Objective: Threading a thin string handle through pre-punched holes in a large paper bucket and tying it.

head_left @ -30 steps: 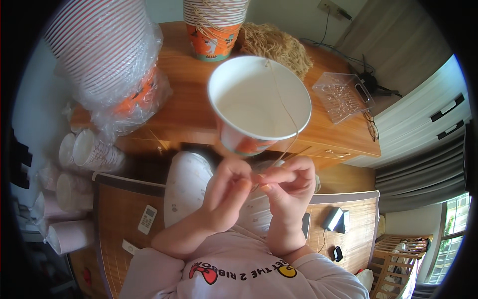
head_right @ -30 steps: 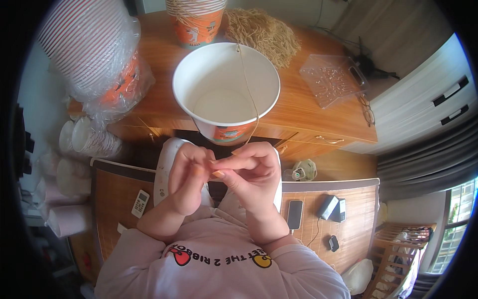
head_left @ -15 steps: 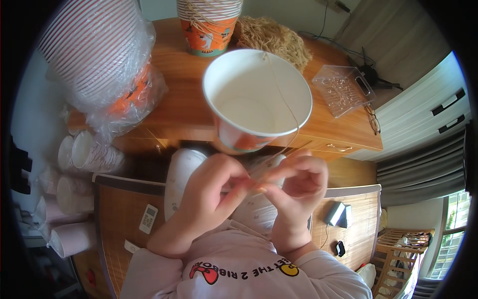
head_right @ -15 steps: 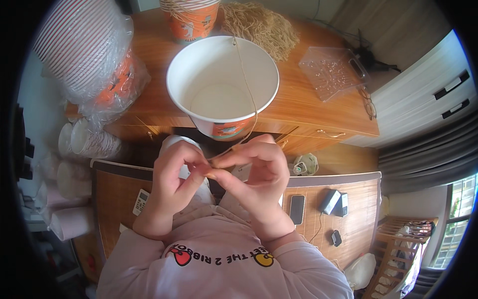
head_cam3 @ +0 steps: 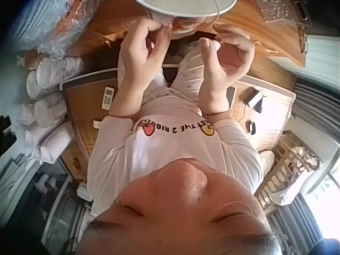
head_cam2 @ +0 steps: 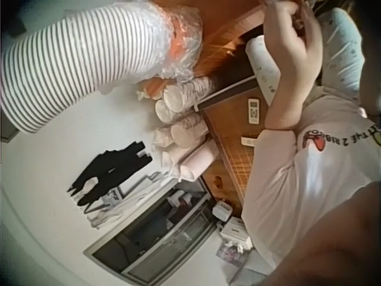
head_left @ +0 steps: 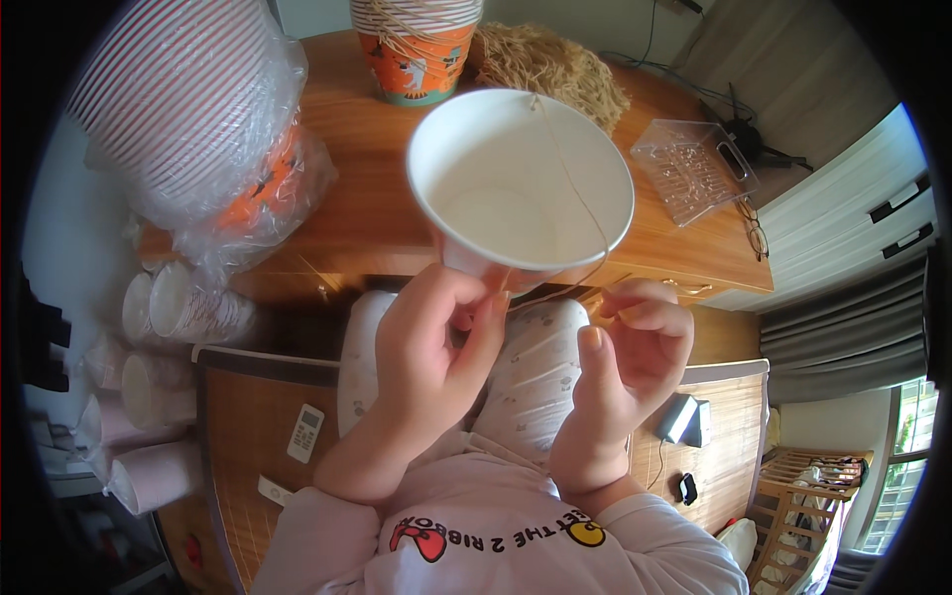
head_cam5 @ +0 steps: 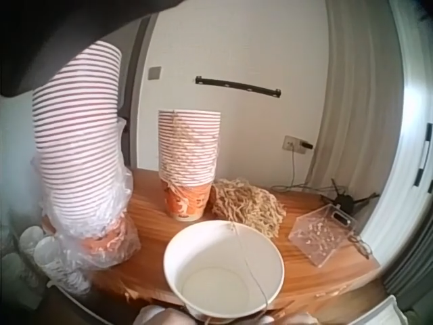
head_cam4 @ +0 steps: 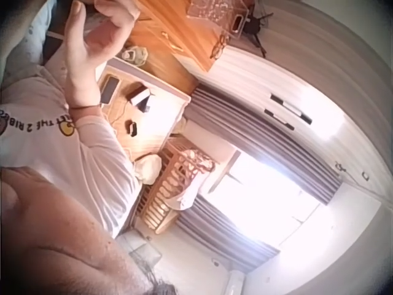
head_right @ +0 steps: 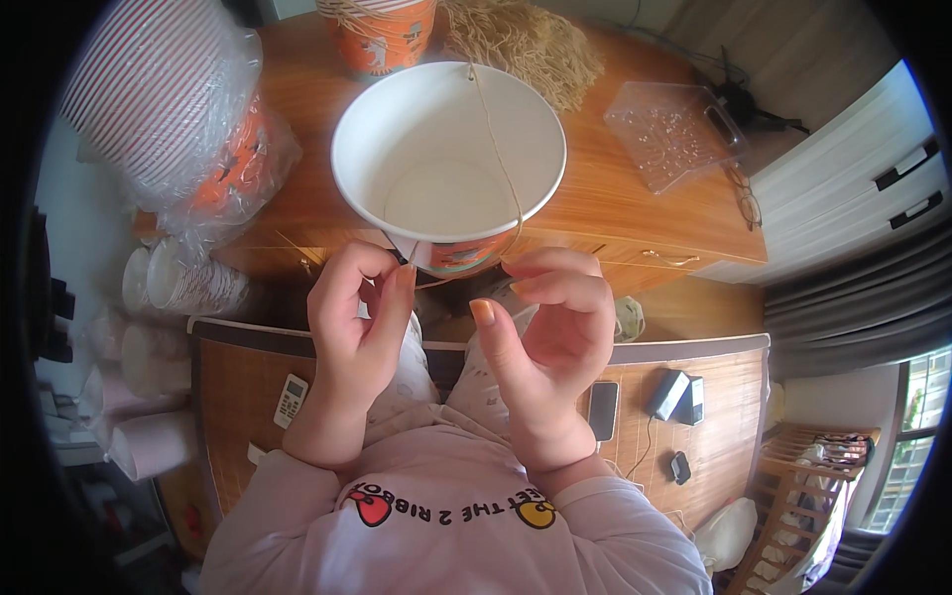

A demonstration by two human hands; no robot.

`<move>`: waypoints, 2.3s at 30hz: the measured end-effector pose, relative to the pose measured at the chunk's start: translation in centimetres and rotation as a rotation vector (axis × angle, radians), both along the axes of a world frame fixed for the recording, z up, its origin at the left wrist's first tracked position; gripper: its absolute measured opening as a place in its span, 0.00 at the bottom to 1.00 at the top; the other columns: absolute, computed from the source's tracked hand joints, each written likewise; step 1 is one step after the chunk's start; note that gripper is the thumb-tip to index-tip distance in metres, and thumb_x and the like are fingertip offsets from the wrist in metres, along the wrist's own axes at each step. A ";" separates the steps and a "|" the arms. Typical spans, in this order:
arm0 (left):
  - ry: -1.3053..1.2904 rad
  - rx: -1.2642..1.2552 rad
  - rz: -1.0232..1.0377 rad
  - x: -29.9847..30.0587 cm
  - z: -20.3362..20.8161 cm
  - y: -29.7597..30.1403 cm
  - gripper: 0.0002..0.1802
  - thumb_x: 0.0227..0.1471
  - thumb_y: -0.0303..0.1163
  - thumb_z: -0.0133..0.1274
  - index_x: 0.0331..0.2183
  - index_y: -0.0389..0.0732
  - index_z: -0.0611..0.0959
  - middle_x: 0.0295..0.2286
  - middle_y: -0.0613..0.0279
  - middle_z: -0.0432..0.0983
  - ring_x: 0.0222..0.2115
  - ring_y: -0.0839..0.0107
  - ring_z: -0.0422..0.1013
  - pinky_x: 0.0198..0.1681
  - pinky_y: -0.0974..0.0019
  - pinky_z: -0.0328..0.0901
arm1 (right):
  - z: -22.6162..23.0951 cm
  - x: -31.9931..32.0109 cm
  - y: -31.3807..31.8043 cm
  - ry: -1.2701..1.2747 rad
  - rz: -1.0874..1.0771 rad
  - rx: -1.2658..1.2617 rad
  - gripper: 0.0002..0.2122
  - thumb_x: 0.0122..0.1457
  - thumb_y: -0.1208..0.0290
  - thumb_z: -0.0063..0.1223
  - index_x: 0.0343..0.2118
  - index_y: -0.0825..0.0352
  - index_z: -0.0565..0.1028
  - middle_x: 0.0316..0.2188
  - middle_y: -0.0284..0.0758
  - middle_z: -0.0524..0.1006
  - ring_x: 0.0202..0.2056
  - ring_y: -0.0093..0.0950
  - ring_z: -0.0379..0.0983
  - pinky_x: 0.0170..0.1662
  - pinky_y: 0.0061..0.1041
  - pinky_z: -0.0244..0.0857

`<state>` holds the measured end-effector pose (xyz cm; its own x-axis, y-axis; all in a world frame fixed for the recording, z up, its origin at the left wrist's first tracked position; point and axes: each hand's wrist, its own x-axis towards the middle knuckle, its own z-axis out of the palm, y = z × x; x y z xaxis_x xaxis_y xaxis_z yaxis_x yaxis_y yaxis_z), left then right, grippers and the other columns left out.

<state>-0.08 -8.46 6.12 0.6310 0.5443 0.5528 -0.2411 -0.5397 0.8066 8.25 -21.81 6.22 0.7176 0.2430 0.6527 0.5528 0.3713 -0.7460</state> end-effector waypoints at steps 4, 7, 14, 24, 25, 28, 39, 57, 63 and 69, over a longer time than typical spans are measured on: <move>-0.016 -0.012 -0.014 0.4 0.0 0.0 0.08 0.50 0.19 0.59 0.27 0.36 0.75 0.21 0.60 0.70 0.19 0.71 0.68 0.22 0.72 0.61 | 0.1 0.0 0.4 0.005 -0.050 -0.017 0.16 0.48 0.81 0.65 0.36 0.65 0.68 0.39 0.38 0.73 0.42 0.30 0.69 0.49 0.28 0.60; -0.034 -0.006 0.002 0.8 -0.1 -0.1 0.07 0.52 0.19 0.57 0.28 0.36 0.74 0.23 0.64 0.70 0.20 0.77 0.65 0.22 0.75 0.58 | 0.6 1.0 0.8 -0.346 -0.293 -0.189 0.16 0.45 0.79 0.64 0.37 0.64 0.73 0.38 0.35 0.75 0.41 0.30 0.68 0.47 0.29 0.57; -0.021 0.057 0.044 1.0 -0.4 0.4 0.05 0.53 0.22 0.58 0.30 0.36 0.77 0.24 0.68 0.73 0.22 0.84 0.64 0.22 0.78 0.56 | 5.3 1.3 2.1 -0.629 -0.350 -0.716 0.17 0.49 0.61 0.60 0.43 0.58 0.78 0.32 0.25 0.75 0.41 0.29 0.67 0.50 0.35 0.50; 0.027 0.044 0.122 1.2 0.0 -0.1 0.05 0.50 0.26 0.62 0.29 0.39 0.81 0.23 0.60 0.76 0.22 0.73 0.73 0.24 0.73 0.65 | 5.9 2.3 2.4 -0.611 -0.146 -0.825 0.12 0.55 0.61 0.58 0.37 0.61 0.82 0.30 0.32 0.82 0.52 0.36 0.73 0.64 0.45 0.44; -0.018 -0.078 0.068 1.2 0.0 -0.2 0.06 0.50 0.26 0.63 0.30 0.38 0.80 0.24 0.62 0.77 0.22 0.77 0.73 0.25 0.75 0.65 | 5.7 2.2 2.5 -0.610 -0.145 -0.822 0.12 0.55 0.61 0.58 0.37 0.61 0.82 0.30 0.32 0.82 0.52 0.36 0.73 0.64 0.45 0.44; -0.112 -0.290 -0.083 1.0 -0.6 -0.3 0.07 0.53 0.28 0.61 0.31 0.36 0.80 0.26 0.64 0.78 0.24 0.81 0.72 0.26 0.77 0.64 | 4.8 2.4 2.8 -0.632 -0.231 -0.688 0.13 0.58 0.57 0.56 0.40 0.58 0.81 0.39 0.29 0.82 0.53 0.33 0.72 0.64 0.47 0.44; -0.071 -0.803 -0.548 0.5 -0.1 1.6 0.13 0.61 0.37 0.53 0.36 0.35 0.81 0.33 0.55 0.81 0.30 0.75 0.76 0.34 0.74 0.69 | -1.1 0.9 0.4 -0.769 -0.162 -0.471 0.17 0.66 0.52 0.41 0.41 0.50 0.83 0.48 0.21 0.80 0.57 0.34 0.67 0.66 0.41 0.34; -0.055 -0.480 -0.448 0.3 -0.6 1.9 0.06 0.54 0.21 0.59 0.36 0.32 0.82 0.36 0.55 0.81 0.33 0.75 0.76 0.37 0.73 0.70 | -0.5 0.0 0.9 -0.581 -0.251 -0.356 0.17 0.37 0.79 0.62 0.34 0.59 0.77 0.30 0.21 0.78 0.34 0.24 0.69 0.42 0.29 0.50; -0.062 -0.826 -0.556 0.3 -0.1 1.6 0.07 0.53 0.23 0.59 0.37 0.35 0.83 0.33 0.56 0.81 0.33 0.74 0.76 0.36 0.72 0.70 | -0.8 -0.4 0.9 -0.514 -0.281 -0.372 0.16 0.41 0.81 0.62 0.35 0.60 0.77 0.31 0.22 0.78 0.34 0.24 0.70 0.42 0.29 0.51; -0.129 -0.901 -0.576 0.6 -0.4 1.0 0.07 0.54 0.27 0.59 0.37 0.38 0.82 0.33 0.58 0.81 0.33 0.74 0.75 0.38 0.71 0.68 | -0.8 -0.4 1.8 -0.376 -0.280 -0.290 0.16 0.43 0.82 0.64 0.37 0.61 0.78 0.32 0.24 0.79 0.35 0.23 0.71 0.43 0.25 0.53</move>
